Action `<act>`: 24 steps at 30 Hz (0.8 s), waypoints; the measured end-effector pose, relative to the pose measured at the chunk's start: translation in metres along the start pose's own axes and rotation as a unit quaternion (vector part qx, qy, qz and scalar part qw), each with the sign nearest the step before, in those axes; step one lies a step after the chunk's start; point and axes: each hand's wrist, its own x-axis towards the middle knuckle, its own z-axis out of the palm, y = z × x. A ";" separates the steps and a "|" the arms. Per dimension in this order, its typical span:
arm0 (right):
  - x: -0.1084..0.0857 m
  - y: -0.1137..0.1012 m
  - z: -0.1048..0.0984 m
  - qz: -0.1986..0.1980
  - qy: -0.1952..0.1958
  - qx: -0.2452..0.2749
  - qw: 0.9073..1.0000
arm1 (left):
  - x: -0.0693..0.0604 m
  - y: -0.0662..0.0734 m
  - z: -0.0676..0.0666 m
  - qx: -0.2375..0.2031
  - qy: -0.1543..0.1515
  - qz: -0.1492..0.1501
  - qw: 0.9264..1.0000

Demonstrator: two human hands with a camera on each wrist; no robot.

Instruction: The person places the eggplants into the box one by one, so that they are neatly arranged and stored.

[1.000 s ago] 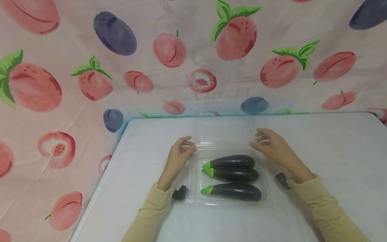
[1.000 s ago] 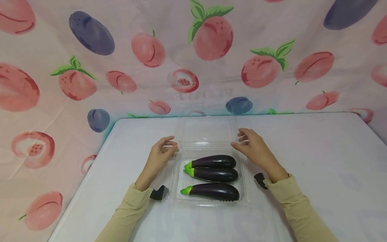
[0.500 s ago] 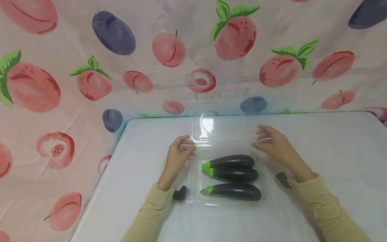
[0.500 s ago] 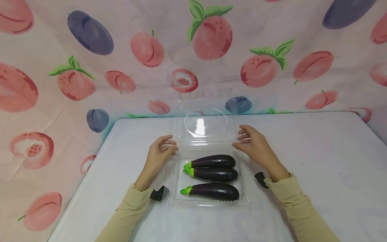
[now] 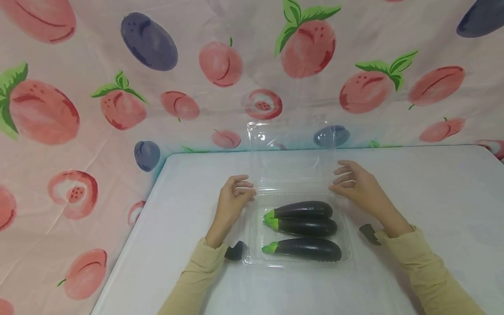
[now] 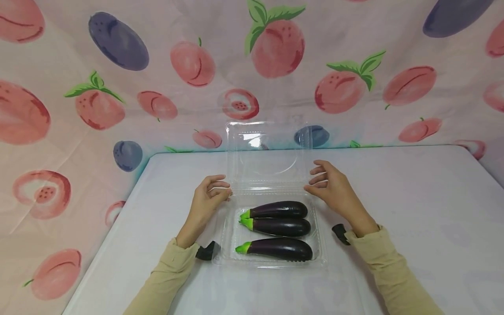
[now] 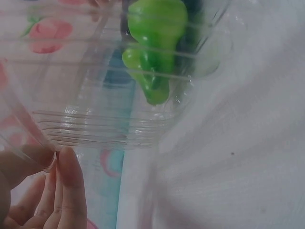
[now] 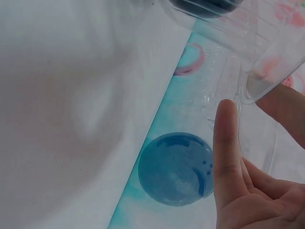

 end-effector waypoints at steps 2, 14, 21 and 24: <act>0.000 0.000 0.000 -0.008 0.005 0.005 1.000 | 0.000 -0.001 0.000 -0.002 0.000 0.003 1.000; -0.001 0.001 0.002 -0.026 0.017 0.024 0.999 | 0.000 0.000 -0.001 -0.014 -0.005 0.014 1.000; -0.001 0.002 0.002 -0.036 0.021 0.031 0.999 | 0.001 -0.002 -0.001 -0.021 -0.004 0.022 1.000; -0.001 0.004 0.002 -0.045 0.028 0.033 0.998 | 0.001 -0.003 -0.001 -0.029 -0.003 0.027 0.999</act>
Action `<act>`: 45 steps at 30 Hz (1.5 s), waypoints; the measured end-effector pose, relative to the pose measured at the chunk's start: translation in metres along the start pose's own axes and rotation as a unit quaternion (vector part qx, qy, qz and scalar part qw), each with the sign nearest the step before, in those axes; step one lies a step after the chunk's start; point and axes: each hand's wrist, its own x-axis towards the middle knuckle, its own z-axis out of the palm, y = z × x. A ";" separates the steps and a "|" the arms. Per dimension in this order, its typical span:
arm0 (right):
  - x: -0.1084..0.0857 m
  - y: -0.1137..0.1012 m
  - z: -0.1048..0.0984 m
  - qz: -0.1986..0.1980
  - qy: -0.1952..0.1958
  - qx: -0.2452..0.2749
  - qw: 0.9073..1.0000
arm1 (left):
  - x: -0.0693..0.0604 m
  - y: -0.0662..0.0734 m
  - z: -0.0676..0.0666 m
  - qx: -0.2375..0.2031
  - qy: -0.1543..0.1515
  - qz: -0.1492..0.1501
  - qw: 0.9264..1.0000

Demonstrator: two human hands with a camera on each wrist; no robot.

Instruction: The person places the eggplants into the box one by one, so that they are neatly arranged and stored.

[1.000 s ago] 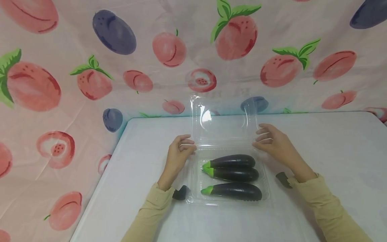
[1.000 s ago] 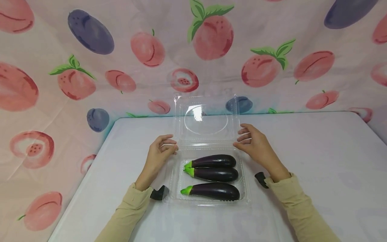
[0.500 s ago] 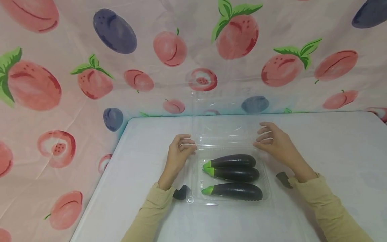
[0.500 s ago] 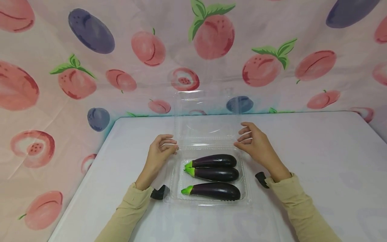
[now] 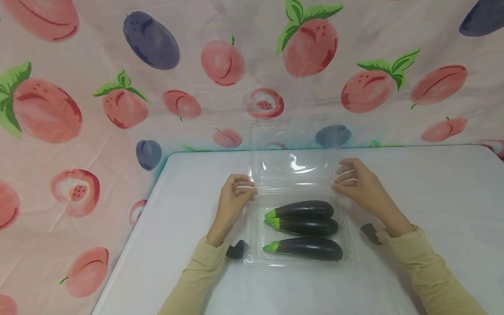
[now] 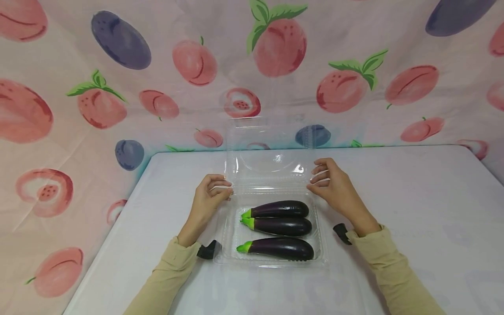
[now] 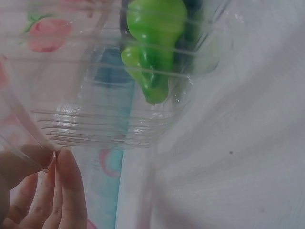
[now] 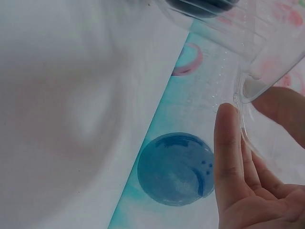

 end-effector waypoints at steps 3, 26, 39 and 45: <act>0.000 0.001 0.001 -0.012 0.014 -0.007 1.000 | 0.000 0.000 0.000 -0.003 0.001 -0.001 1.000; 0.000 0.004 -0.009 -0.054 0.035 -0.039 0.997 | -0.002 0.002 -0.002 0.025 0.000 0.003 1.000; 0.000 0.013 -0.017 -0.077 -0.015 0.012 0.997 | -0.001 -0.002 -0.002 0.020 0.004 0.006 1.000; -0.001 0.014 -0.022 -0.085 -0.045 0.025 0.995 | 0.000 -0.003 -0.003 0.020 0.000 0.006 1.000</act>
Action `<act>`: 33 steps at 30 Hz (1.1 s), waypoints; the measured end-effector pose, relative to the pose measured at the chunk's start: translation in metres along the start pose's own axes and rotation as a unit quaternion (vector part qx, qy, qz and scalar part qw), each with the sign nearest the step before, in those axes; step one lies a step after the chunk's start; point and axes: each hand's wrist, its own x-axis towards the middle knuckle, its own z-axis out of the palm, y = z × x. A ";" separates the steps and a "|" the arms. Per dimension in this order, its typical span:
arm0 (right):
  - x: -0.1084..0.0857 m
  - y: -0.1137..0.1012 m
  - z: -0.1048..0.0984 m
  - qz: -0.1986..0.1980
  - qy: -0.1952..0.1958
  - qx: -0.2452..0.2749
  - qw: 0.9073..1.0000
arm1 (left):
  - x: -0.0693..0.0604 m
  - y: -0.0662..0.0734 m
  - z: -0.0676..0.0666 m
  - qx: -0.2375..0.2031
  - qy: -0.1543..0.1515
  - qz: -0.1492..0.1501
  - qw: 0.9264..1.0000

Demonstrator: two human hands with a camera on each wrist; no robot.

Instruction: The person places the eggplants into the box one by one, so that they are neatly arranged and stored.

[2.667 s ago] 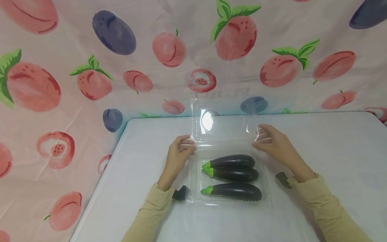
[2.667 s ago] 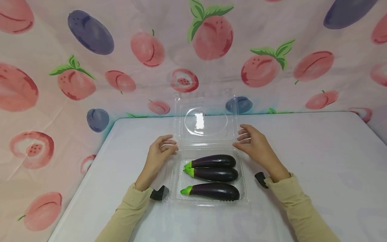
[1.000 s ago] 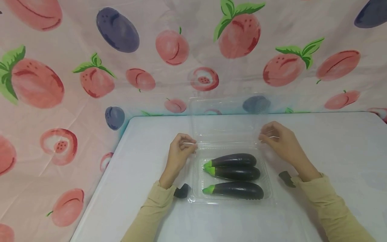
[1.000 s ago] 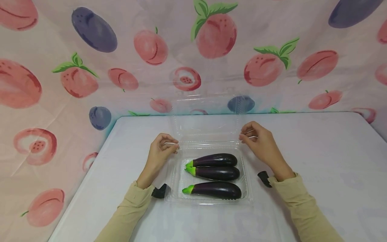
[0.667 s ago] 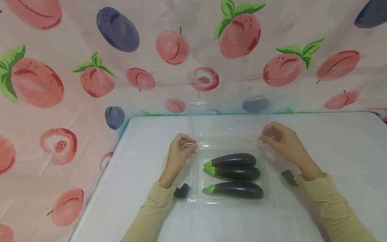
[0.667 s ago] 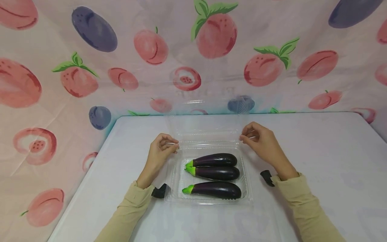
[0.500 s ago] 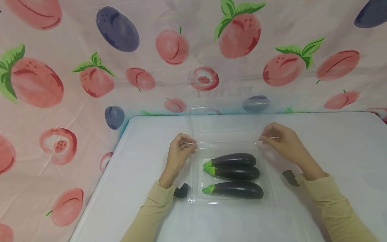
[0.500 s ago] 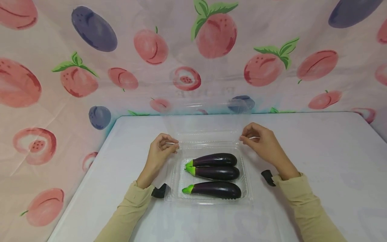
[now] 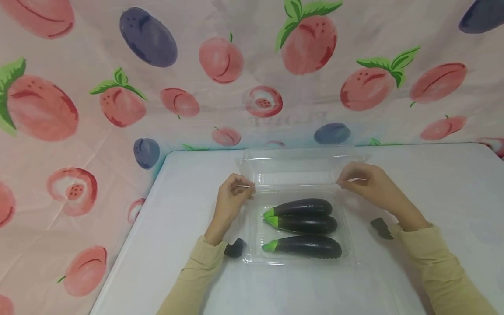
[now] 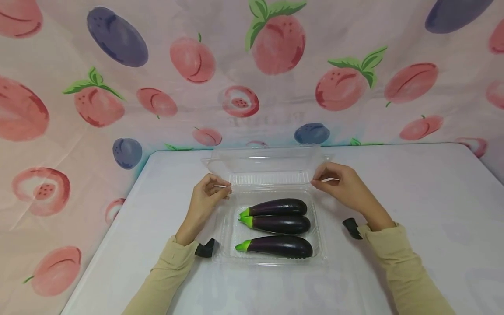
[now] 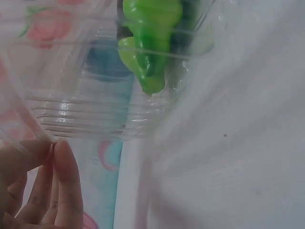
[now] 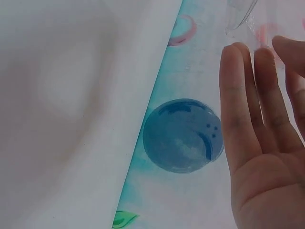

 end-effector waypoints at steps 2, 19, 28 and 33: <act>0.000 0.000 -0.001 -0.001 -0.004 -0.001 1.000 | 0.000 0.000 -0.001 0.001 -0.005 0.001 1.000; -0.002 -0.002 0.000 -0.011 0.011 -0.072 0.997 | -0.001 0.002 -0.003 -0.016 -0.007 -0.019 1.000; -0.004 -0.005 -0.002 0.018 0.012 -0.127 0.992 | 0.001 0.005 -0.004 -0.035 0.014 -0.071 0.997; -0.005 -0.004 -0.003 -0.003 0.010 -0.130 0.992 | -0.001 0.009 -0.006 -0.050 -0.001 -0.081 0.995</act>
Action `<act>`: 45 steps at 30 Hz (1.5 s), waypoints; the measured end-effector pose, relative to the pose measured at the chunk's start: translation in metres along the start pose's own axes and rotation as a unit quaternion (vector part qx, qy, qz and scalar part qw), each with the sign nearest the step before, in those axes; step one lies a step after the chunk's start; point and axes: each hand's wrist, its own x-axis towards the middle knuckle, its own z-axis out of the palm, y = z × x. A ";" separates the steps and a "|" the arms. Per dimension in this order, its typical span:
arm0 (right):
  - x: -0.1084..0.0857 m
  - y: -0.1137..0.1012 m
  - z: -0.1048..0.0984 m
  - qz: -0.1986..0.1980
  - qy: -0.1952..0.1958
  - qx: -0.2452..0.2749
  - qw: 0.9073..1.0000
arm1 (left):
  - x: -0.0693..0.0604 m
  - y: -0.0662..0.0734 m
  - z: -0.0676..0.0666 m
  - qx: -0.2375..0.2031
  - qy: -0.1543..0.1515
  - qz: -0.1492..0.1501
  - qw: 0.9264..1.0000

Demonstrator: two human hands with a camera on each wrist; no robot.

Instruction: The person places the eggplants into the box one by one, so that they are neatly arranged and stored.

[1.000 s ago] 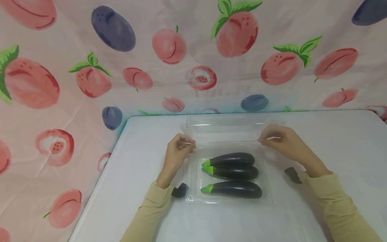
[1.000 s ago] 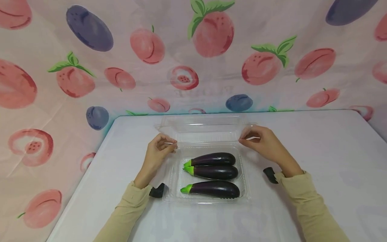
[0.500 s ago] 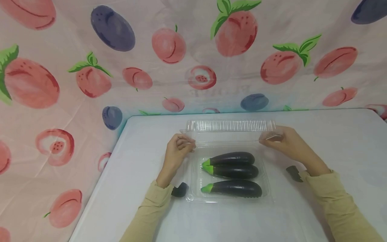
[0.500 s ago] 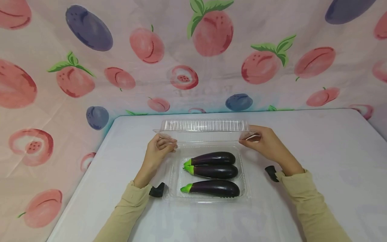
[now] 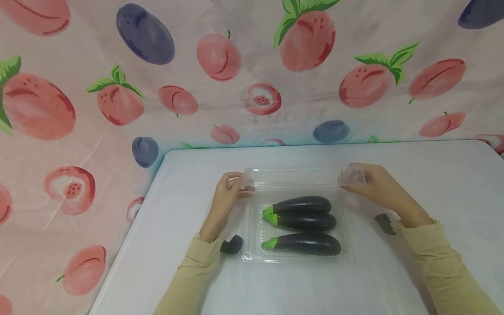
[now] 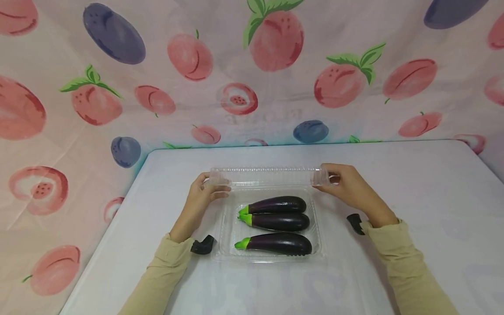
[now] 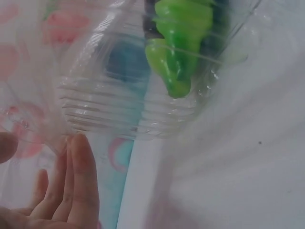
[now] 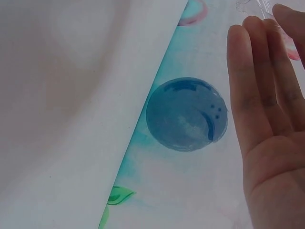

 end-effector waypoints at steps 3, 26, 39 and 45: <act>0.000 0.001 0.000 -0.008 -0.006 -0.006 1.000 | -0.001 0.002 -0.002 0.016 -0.001 -0.004 1.000; -0.001 0.005 -0.010 -0.021 -0.085 0.096 0.992 | -0.001 0.000 -0.009 0.017 -0.018 -0.013 1.000; -0.030 -0.007 -0.019 0.160 -0.226 0.198 0.940 | -0.005 -0.001 -0.011 0.009 -0.037 -0.004 0.999; -0.037 -0.010 -0.019 0.165 -0.247 0.221 0.929 | -0.004 -0.002 -0.011 0.019 -0.048 0.003 0.999</act>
